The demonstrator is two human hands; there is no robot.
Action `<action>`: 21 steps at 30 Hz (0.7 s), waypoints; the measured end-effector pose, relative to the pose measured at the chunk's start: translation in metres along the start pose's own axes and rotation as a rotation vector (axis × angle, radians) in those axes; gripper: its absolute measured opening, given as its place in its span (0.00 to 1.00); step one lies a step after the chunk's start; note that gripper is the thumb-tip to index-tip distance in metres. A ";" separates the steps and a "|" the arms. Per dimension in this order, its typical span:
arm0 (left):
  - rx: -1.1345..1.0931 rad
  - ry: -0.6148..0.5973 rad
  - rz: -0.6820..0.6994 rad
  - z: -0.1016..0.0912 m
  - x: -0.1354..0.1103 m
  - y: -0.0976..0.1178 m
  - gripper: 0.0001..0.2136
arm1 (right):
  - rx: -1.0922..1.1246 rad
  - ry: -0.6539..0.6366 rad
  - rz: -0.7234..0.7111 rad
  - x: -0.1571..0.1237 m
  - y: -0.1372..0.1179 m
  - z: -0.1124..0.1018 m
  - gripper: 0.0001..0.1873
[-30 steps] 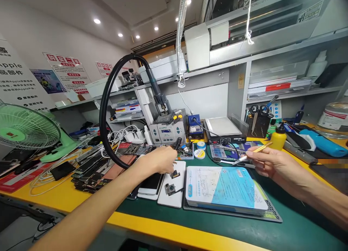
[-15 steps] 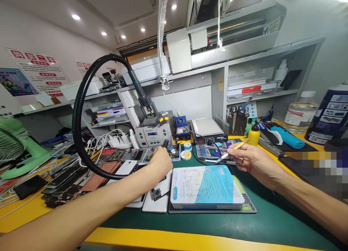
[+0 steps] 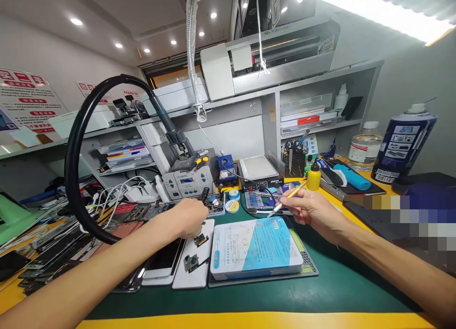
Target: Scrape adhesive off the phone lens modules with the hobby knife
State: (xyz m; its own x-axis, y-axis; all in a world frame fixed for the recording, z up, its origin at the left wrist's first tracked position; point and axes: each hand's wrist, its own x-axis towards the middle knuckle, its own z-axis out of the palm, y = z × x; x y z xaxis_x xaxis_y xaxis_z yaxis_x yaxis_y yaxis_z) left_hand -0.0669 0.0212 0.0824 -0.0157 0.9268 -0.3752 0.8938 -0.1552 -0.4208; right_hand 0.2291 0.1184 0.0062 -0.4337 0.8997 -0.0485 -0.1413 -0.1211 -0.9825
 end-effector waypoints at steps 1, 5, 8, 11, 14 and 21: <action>-0.056 0.038 0.018 0.000 -0.005 -0.001 0.14 | -0.001 -0.001 0.000 0.000 0.000 0.000 0.05; -0.321 0.157 0.161 0.006 -0.026 0.006 0.30 | 0.006 -0.014 -0.003 0.001 -0.001 0.001 0.06; -0.469 0.180 0.241 0.017 -0.033 0.023 0.48 | 0.019 -0.019 -0.008 0.002 0.001 0.001 0.06; -0.552 0.223 0.264 0.028 -0.032 0.038 0.52 | 0.030 -0.018 -0.009 0.003 0.002 0.000 0.06; -0.616 0.286 0.262 0.032 -0.030 0.045 0.51 | 0.035 -0.010 -0.028 0.004 0.000 -0.003 0.05; -0.729 0.375 0.149 0.037 -0.069 0.044 0.54 | 0.060 -0.011 -0.073 0.002 -0.012 -0.012 0.05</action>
State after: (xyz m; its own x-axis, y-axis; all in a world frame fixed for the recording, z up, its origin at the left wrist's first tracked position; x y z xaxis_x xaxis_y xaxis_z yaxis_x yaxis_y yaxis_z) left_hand -0.0429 -0.0625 0.0587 0.1607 0.9865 -0.0305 0.9429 -0.1443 0.3000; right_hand 0.2411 0.1265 0.0156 -0.4300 0.9025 0.0254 -0.2258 -0.0803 -0.9708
